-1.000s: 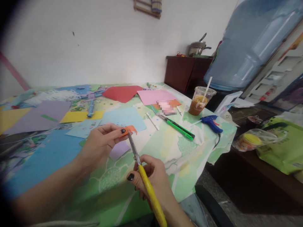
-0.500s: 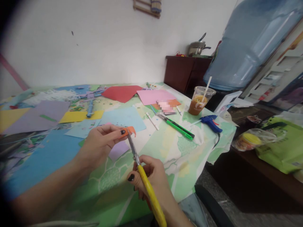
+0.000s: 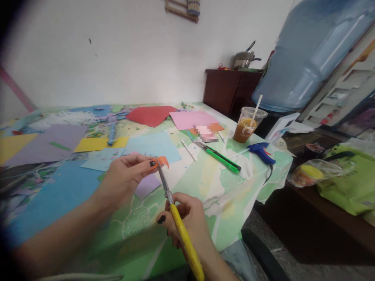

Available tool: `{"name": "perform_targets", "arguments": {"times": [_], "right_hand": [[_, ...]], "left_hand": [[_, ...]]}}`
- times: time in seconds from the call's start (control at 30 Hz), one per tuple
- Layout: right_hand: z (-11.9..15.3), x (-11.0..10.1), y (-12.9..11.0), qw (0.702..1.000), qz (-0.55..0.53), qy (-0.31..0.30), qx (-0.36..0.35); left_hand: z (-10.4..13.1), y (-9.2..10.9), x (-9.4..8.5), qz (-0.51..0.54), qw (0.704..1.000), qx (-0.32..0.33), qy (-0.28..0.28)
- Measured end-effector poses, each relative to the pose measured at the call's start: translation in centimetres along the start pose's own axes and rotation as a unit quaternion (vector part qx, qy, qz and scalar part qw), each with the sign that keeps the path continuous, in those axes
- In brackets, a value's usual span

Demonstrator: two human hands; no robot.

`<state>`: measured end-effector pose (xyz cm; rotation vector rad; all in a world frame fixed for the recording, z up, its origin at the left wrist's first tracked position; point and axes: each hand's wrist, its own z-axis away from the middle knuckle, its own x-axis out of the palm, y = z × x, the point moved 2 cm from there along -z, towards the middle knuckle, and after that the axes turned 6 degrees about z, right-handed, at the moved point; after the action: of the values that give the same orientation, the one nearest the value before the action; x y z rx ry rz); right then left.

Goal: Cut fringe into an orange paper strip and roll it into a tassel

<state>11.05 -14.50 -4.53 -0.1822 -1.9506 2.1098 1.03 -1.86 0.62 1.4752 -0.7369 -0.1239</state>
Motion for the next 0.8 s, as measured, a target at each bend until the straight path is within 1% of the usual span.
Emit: {"name": "perform_targets", "arguments": {"times": [0.27, 0.5, 0.67, 0.8], "right_hand": [[-0.14, -0.01, 0.3, 1.0, -0.006, 0.005, 0.009], [-0.2, -0.08, 0.48, 1.0, 0.001, 0.003, 0.01], [-0.08, -0.14, 0.66, 1.0, -0.002, -0.004, -0.004], [0.1, -0.11, 0.3, 1.0, 0.002, -0.021, -0.017]], "left_hand": [[-0.04, 0.12, 0.07, 0.0, 1.0, 0.0, 0.01], [-0.05, 0.12, 0.09, 0.002, 1.0, -0.001, 0.004], [0.02, 0.21, 0.14, 0.004, 1.0, 0.002, 0.003], [-0.02, 0.11, 0.03, -0.006, 1.0, 0.003, 0.0]]}}
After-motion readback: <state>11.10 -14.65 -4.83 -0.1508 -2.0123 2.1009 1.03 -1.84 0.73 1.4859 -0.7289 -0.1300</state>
